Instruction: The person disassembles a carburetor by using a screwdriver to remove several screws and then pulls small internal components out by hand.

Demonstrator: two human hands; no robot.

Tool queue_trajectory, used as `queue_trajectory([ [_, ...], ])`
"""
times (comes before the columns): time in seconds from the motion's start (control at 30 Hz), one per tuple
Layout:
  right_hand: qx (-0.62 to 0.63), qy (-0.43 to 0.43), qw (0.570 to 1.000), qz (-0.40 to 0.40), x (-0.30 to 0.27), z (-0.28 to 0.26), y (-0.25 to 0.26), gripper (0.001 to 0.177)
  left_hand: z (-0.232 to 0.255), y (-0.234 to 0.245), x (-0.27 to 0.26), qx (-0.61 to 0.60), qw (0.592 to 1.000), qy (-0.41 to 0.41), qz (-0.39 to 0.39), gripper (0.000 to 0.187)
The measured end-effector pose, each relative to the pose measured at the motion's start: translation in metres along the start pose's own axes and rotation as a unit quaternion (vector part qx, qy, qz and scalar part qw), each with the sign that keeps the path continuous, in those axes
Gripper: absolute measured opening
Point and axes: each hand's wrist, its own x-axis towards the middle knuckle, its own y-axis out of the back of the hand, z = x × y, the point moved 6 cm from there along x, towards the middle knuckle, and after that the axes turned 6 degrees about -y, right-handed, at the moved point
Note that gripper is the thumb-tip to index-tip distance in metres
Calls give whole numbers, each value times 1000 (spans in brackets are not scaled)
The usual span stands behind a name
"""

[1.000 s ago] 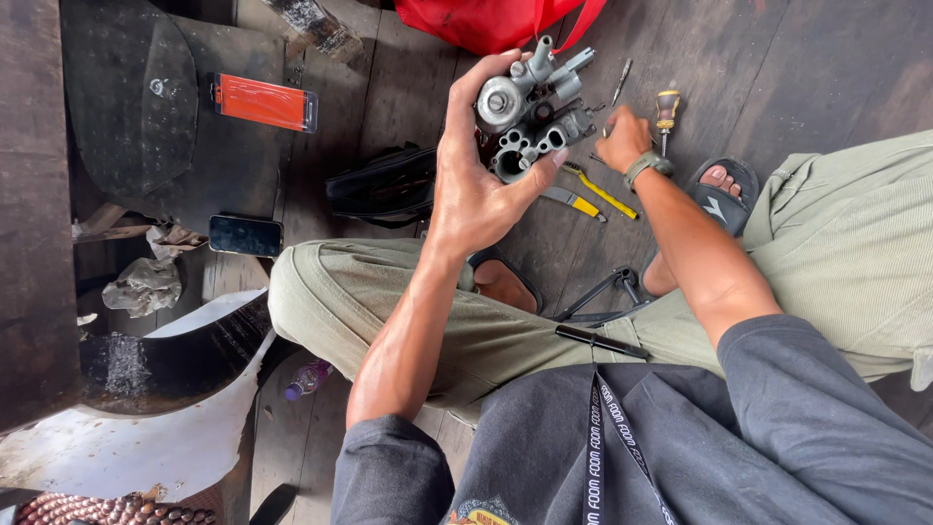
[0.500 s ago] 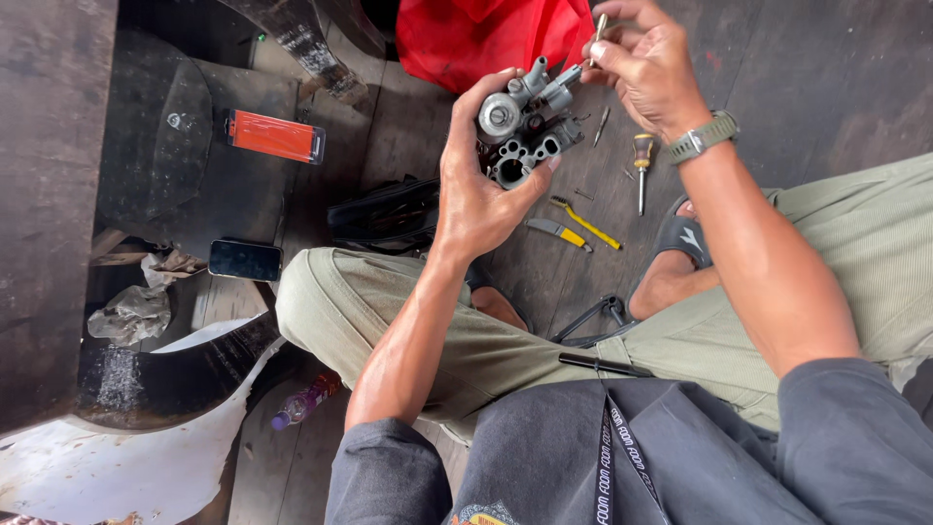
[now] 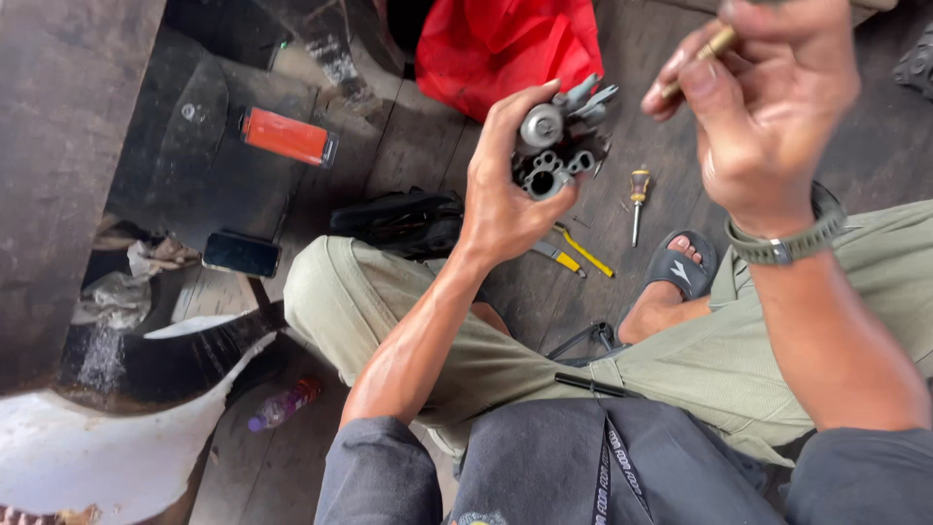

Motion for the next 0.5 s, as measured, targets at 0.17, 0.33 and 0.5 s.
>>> queue_trajectory([
  [0.17,-76,34,996,-28,-22,-25,-29,34,-4,-1,-3,1,1000,-25,-10,80],
  [0.33,-103,64,992,-25,-31,-18,-47,28,-3,-7,-5,7,1000,-17,0,83],
  [0.5,-168,97,981,-14,-36,-3,-53,22,-8,-13,-12,40,999,13,32,66],
])
